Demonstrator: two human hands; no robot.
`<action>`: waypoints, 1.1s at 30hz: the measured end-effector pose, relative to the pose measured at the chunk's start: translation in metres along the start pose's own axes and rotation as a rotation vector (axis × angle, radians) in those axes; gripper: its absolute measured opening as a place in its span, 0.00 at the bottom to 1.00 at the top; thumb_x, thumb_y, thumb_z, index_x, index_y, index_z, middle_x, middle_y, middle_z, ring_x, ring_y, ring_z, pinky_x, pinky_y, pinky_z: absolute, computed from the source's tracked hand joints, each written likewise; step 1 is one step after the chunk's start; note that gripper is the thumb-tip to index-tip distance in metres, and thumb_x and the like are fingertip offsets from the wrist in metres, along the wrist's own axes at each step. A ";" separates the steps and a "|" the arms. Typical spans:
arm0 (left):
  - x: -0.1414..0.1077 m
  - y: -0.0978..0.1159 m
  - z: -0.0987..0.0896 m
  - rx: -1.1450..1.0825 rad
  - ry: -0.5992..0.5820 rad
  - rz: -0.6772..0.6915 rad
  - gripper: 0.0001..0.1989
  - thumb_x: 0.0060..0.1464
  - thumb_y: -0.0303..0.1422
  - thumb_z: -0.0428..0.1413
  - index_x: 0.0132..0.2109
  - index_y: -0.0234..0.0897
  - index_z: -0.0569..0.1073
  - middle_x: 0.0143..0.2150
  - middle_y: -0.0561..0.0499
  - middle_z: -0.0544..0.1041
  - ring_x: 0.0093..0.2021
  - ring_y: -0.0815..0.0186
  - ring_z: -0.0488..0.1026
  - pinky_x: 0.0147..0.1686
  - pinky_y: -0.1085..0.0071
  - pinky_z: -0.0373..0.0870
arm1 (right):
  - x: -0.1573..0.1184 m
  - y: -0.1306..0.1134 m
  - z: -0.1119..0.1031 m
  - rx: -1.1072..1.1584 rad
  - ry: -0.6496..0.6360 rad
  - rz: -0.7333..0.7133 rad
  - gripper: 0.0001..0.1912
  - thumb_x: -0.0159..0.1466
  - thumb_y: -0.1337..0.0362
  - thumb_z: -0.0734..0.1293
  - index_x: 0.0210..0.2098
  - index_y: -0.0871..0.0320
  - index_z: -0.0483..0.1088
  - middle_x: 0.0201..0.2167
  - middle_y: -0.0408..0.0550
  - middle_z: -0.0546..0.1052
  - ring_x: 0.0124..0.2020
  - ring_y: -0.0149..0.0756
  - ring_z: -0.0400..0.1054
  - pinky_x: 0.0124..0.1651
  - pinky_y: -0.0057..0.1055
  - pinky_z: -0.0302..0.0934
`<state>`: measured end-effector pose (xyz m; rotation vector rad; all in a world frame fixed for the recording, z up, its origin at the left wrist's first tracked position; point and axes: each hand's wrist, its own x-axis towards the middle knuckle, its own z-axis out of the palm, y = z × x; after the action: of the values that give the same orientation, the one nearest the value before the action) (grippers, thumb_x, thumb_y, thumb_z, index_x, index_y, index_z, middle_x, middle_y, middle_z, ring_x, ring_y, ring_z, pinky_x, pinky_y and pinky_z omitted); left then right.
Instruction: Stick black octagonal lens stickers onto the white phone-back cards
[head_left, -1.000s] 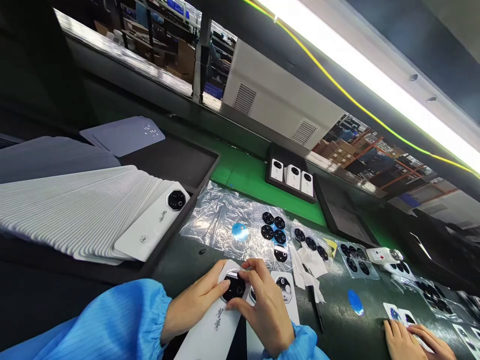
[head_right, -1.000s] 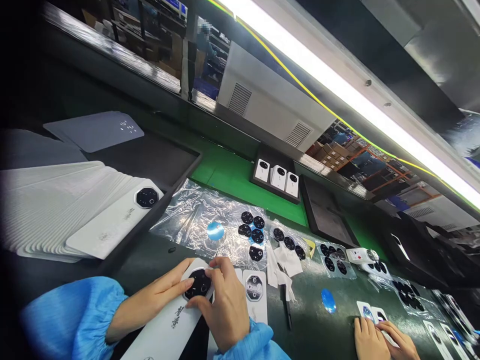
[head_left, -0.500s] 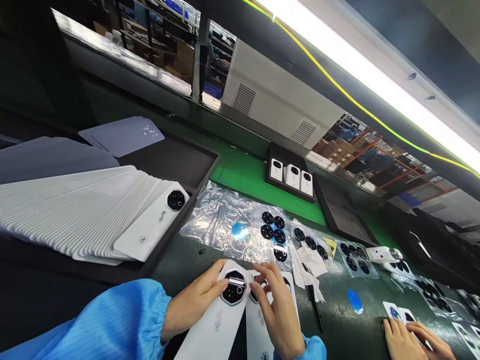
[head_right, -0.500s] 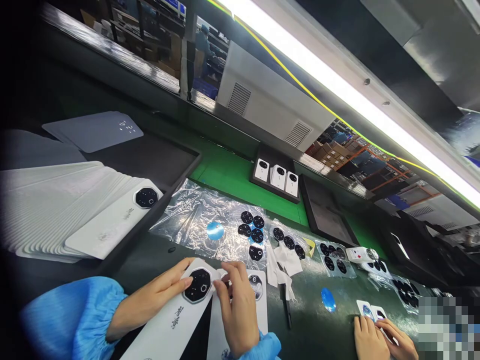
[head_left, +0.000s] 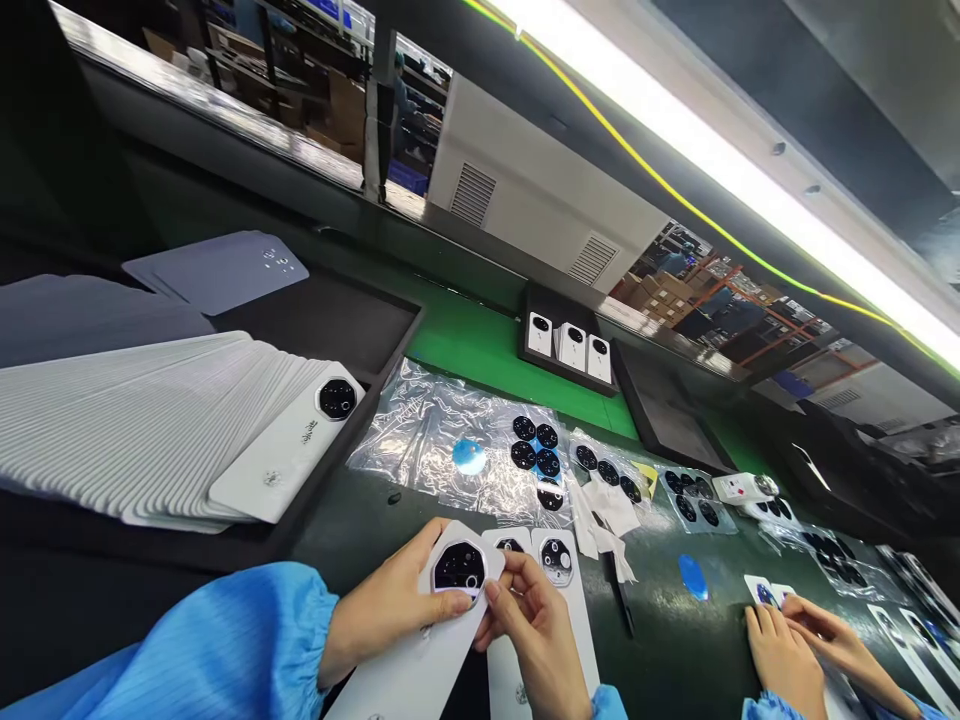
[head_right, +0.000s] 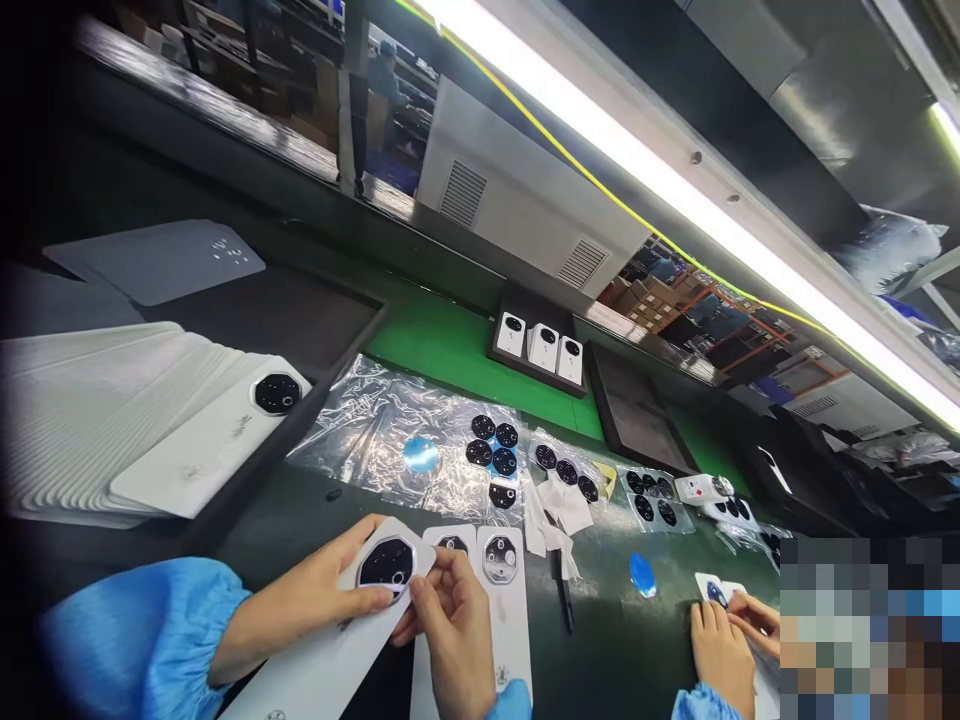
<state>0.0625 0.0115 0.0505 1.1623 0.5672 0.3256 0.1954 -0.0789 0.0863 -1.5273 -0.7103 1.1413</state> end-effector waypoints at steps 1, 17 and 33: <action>-0.001 0.000 0.000 0.005 -0.009 -0.005 0.26 0.43 0.45 0.61 0.46 0.39 0.64 0.34 0.56 0.72 0.33 0.64 0.68 0.32 0.71 0.62 | -0.001 0.001 0.000 0.006 0.008 -0.003 0.32 0.45 0.40 0.74 0.35 0.59 0.67 0.19 0.34 0.65 0.15 0.26 0.64 0.18 0.26 0.62; -0.011 0.010 -0.003 0.039 -0.123 -0.027 0.25 0.49 0.44 0.54 0.52 0.39 0.60 0.46 0.49 0.72 0.42 0.60 0.69 0.40 0.68 0.67 | -0.004 0.008 -0.003 0.022 0.022 0.042 0.28 0.49 0.44 0.74 0.37 0.59 0.68 0.22 0.37 0.68 0.17 0.24 0.62 0.23 0.24 0.59; -0.003 0.002 0.004 0.048 0.012 0.031 0.29 0.44 0.61 0.55 0.28 0.39 0.58 0.23 0.60 0.60 0.25 0.71 0.56 0.24 0.75 0.56 | -0.010 0.010 0.016 -0.034 0.059 0.004 0.27 0.47 0.42 0.70 0.19 0.56 0.57 0.17 0.35 0.58 0.22 0.26 0.49 0.27 0.26 0.45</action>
<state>0.0625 0.0076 0.0543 1.2176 0.5709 0.3478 0.1760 -0.0839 0.0802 -1.5854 -0.6896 1.0876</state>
